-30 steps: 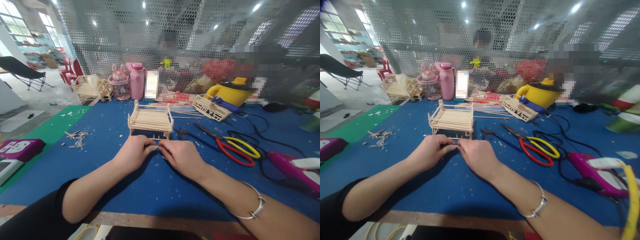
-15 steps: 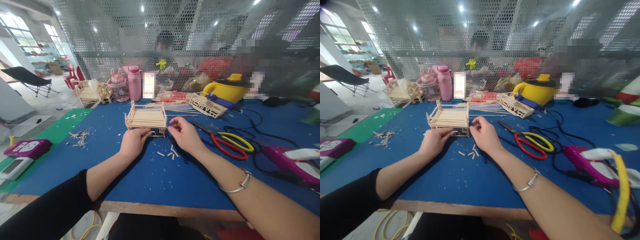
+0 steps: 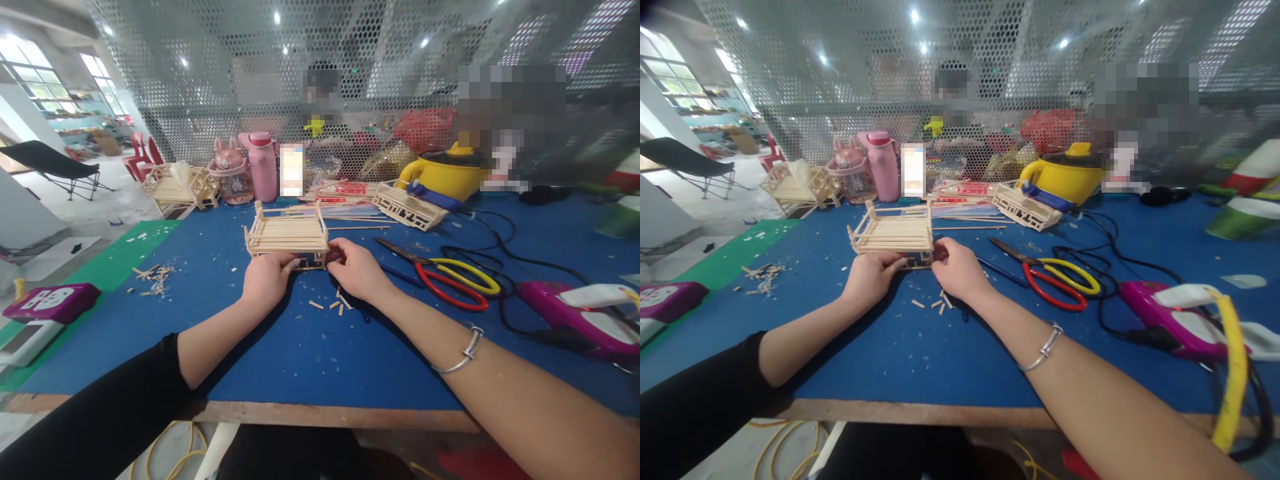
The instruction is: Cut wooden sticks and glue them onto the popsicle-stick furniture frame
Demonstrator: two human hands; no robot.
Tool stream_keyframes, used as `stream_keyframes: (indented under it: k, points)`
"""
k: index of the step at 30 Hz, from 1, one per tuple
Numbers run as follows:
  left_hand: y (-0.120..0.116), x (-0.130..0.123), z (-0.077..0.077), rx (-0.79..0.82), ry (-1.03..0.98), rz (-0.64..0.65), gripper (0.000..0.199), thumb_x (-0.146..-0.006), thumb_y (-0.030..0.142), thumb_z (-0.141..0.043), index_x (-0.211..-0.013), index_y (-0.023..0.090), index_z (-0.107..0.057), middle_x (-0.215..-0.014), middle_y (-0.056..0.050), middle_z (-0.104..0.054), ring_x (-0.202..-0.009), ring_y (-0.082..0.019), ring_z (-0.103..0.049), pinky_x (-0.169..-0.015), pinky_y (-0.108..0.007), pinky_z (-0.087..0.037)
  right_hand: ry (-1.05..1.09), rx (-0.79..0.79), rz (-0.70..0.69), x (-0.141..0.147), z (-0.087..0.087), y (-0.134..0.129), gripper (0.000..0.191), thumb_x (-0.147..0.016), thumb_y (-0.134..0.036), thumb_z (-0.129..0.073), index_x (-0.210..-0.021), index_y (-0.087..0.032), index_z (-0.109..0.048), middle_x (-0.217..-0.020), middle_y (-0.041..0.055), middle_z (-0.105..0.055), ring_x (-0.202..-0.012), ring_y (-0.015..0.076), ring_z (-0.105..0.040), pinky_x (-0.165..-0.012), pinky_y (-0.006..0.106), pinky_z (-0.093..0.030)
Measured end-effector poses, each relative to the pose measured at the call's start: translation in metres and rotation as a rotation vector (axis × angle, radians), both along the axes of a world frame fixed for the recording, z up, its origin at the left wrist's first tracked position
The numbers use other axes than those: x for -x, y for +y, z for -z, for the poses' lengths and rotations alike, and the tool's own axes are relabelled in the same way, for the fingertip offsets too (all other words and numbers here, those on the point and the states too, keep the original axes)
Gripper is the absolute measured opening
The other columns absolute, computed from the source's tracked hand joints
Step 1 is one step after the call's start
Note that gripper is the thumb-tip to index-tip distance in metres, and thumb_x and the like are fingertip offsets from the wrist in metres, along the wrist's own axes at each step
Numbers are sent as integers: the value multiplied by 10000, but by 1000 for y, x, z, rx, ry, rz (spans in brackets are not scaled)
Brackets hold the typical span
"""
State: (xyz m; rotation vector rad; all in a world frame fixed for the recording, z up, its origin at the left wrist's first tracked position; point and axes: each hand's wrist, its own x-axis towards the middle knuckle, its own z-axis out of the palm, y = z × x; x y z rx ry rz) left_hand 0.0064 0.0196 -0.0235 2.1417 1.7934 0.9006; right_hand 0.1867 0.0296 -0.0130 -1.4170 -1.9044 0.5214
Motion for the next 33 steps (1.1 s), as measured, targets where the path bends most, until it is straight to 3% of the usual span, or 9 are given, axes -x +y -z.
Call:
stream_keyframes:
  k: [8,33]
  points:
    - [2,-2,0,8,17,10,230,-842,331,-538,-960,258,-721,-980,-26,-728,-921,-186,-648,-822,-276,-465,-36,-10,-17,-2,3,0,243,-689,-142,-538,-926,-182,-571,-822,23,-666,-669,134,-562,-626,242,-424]
    - [-1,-2,-1,-50,169,48,215,-849,310,-514,-883,268,-721,-900,-31,-734,-844,-192,-650,-707,-261,-449,-68,-14,-11,0,1,-2,199,-701,-157,-540,-896,-192,-562,-811,17,-655,-673,135,-556,-609,235,-401]
